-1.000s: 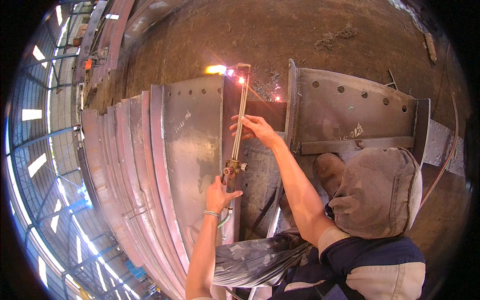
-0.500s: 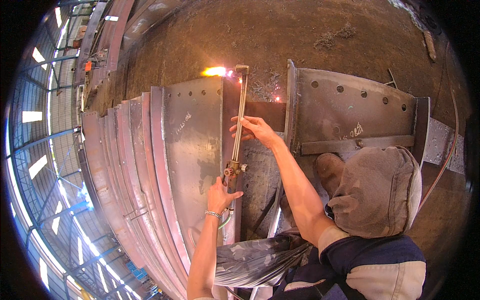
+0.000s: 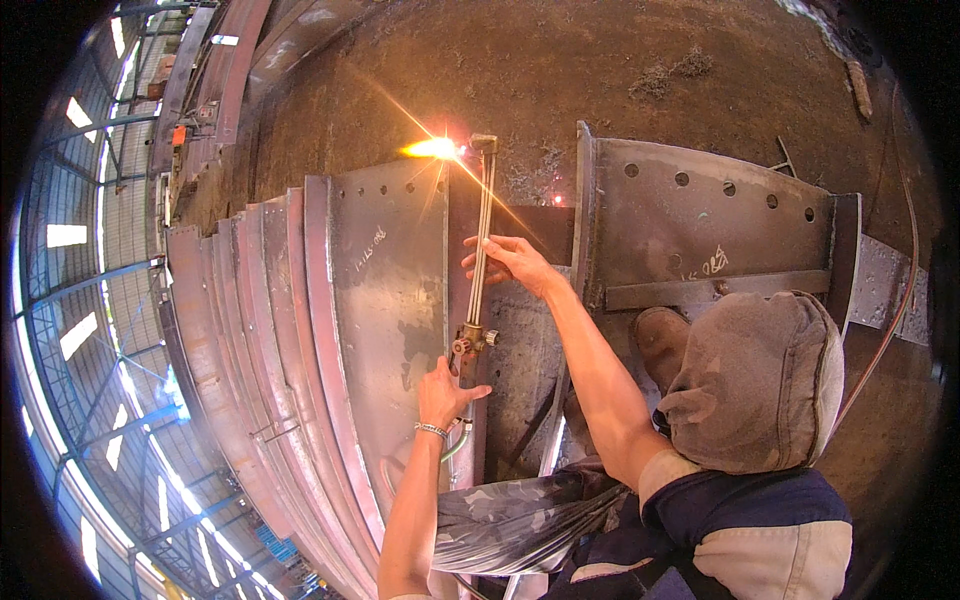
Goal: The person uses a cutting torch to cut through large curved metal plates. They move the torch along the edges of the plates, creating sparks as the metal is severed.
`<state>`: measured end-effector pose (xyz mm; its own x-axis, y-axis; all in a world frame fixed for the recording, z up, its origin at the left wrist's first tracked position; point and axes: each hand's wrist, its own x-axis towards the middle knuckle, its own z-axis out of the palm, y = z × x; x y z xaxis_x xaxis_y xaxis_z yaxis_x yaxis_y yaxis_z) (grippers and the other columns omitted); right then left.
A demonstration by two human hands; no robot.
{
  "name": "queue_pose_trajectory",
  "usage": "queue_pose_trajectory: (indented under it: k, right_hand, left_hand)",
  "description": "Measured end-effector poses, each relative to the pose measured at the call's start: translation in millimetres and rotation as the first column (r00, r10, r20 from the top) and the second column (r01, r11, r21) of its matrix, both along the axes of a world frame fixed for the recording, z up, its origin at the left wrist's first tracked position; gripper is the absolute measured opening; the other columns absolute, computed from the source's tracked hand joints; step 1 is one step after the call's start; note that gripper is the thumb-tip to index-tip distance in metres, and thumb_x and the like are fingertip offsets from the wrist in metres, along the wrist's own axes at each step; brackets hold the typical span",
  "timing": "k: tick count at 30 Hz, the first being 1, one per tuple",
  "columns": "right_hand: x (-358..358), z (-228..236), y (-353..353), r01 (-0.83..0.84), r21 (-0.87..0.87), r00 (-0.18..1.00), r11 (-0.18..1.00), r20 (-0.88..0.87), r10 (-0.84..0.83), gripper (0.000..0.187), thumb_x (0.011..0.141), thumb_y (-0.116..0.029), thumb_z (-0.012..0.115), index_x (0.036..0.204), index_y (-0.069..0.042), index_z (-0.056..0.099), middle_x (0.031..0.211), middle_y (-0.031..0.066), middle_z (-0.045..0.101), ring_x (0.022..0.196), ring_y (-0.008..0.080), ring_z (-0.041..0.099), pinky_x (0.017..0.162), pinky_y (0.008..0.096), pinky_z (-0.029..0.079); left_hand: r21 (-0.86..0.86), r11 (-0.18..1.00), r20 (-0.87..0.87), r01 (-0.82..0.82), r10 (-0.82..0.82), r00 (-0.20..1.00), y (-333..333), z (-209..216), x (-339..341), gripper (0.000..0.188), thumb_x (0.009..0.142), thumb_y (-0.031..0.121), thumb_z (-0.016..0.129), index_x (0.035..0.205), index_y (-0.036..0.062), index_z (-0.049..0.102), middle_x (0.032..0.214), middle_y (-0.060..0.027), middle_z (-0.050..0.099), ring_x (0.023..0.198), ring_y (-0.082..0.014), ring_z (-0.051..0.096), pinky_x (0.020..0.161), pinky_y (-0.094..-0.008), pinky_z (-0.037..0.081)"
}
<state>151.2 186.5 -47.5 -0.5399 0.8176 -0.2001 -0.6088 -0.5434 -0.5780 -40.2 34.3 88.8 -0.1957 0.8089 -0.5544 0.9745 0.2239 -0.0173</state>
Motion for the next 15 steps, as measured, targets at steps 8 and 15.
queue_pose_trajectory:
  k: [8, 15]
  right_hand:
    - [0.0, -1.1, -1.7, -0.008, 0.007, 1.0, 1.0, 0.002, 0.008, 0.049, 0.103, -0.044, 0.052, 0.133, -0.006, 0.059, 0.111, 0.0104, 0.072, 0.1, 0.0199, 0.071, 0.086, 0.0369, 0.059]
    - [-2.2, -4.0, -2.3, 0.004, -0.001, 1.0, 1.0, -0.009, -0.004, 0.047, 0.103, -0.042, 0.052, 0.132, -0.005, 0.06, 0.109, 0.01, 0.072, 0.098, 0.0202, 0.072, 0.085, 0.0367, 0.06]
  left_hand:
    - [0.017, 1.0, -0.032, 0.012, -0.011, 0.999, -1.6, -1.1, 1.9, 0.074, 0.053, 0.049, 0.095, 0.089, 0.0013, 0.052, 0.074, -0.0173, 0.067, 0.071, -0.0366, 0.068, 0.067, -0.0426, 0.053]
    - [0.01, 1.0, -0.067, 0.016, -0.015, 0.998, -3.7, -2.2, 7.4, 0.075, 0.052, 0.052, 0.094, 0.088, 0.0028, 0.051, 0.072, -0.016, 0.067, 0.068, -0.0352, 0.067, 0.065, -0.042, 0.053]
